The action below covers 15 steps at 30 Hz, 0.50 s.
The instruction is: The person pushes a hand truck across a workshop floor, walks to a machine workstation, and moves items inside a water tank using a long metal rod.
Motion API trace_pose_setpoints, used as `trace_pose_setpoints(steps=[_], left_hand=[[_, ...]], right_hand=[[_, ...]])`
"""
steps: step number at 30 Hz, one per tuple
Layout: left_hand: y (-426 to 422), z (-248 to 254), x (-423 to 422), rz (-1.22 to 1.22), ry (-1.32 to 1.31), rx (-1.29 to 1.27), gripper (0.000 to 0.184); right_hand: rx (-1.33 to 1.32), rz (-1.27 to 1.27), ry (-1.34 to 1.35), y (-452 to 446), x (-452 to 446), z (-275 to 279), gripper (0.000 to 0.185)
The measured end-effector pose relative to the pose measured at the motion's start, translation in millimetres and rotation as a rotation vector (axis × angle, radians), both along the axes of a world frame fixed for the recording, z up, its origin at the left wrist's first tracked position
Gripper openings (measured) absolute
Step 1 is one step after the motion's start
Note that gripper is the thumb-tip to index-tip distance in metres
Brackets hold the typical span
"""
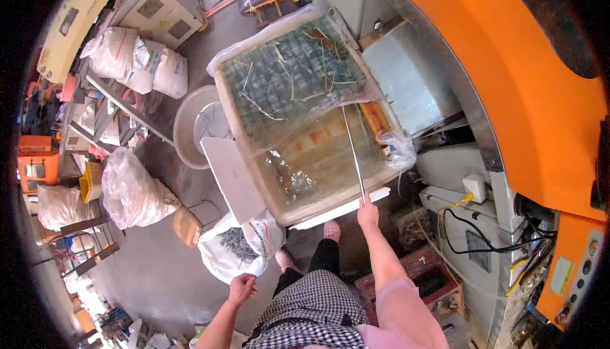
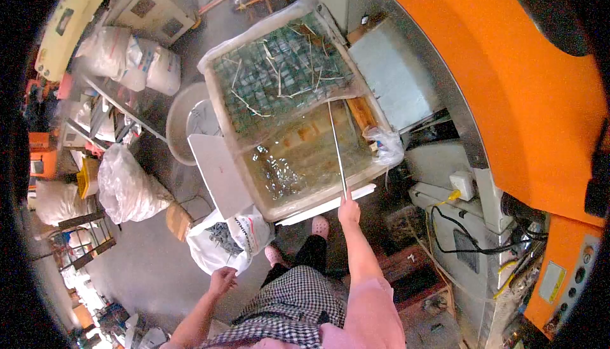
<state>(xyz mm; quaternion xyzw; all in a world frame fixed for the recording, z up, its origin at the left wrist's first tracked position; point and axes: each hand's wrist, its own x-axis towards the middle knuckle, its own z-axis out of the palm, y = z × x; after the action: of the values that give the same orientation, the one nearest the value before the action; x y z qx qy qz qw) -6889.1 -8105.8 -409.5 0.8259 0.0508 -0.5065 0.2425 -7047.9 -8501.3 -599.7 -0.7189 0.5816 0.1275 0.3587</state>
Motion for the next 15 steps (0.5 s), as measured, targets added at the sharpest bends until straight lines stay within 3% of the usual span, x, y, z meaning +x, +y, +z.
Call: trace_pose_setpoints(steps=[11, 15], left_hand=[[26, 32, 4, 0.0, -0.03, -0.025, 0.019], [61, 30, -2, 0.084, -0.018, -0.064, 0.019]], right_hand=[[-0.004, -0.002, -0.084, 70, -65, 76, 0.041], [0.046, -0.015, -0.102, 96, -107, 136, 0.04]])
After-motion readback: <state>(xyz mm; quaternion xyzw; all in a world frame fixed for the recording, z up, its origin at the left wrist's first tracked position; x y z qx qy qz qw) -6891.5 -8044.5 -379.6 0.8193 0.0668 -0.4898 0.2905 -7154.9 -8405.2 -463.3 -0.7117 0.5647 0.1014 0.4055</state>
